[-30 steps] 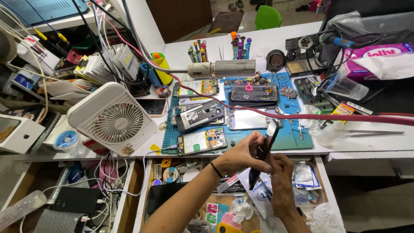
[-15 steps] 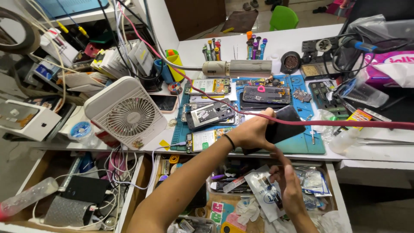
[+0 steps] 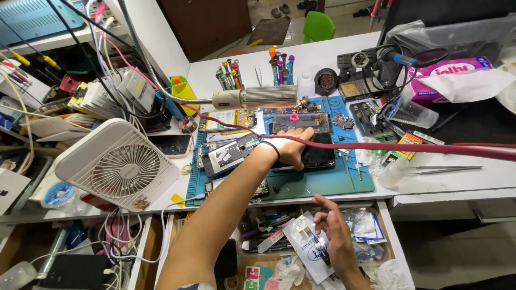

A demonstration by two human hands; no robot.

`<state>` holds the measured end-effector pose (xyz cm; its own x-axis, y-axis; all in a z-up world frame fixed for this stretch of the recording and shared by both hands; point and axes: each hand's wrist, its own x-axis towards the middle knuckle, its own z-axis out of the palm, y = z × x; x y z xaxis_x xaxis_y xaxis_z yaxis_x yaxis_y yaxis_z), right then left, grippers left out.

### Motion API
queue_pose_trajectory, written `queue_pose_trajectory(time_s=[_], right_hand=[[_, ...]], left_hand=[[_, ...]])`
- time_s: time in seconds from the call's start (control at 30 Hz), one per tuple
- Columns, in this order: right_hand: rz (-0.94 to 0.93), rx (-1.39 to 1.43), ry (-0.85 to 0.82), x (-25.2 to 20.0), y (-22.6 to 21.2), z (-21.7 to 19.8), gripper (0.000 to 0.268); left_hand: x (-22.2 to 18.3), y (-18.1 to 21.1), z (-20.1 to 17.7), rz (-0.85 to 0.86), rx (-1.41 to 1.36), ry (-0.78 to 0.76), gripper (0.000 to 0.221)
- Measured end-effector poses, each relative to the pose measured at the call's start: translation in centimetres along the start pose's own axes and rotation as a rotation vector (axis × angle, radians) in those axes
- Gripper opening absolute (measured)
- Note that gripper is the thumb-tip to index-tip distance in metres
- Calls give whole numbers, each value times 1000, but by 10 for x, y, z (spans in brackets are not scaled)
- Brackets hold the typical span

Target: The person is inspecting and organizing various disassembled mobile phone components, including screens, batteries, and frames, on a cluttered repair workbench.

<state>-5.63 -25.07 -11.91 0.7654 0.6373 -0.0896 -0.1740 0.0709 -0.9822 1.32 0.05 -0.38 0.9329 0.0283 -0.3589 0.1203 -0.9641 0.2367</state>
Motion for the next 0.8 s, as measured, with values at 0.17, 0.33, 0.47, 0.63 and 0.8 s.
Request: queue_pose_trajectory(time_s=[0.17,0.33,0.47,0.63,0.8], right_hand=[[-16,-19,-27,0,3,0,64],[-13,-12,-26,0,2,0,63],[-25,14,-25,0,4,-2,64],[-23,41,-20,-1,2,-1,63],[-39,73,-20,-1,3,-3,63]], left_hand=[[7,2,-1,-9,18,-64,70],[17,-2,5,-15,40,-111,71],[24,-2,11,-34,64,-120,80],[21,2,14,-57,119,-119,92],[19,7,12,-64,139,-111,94]])
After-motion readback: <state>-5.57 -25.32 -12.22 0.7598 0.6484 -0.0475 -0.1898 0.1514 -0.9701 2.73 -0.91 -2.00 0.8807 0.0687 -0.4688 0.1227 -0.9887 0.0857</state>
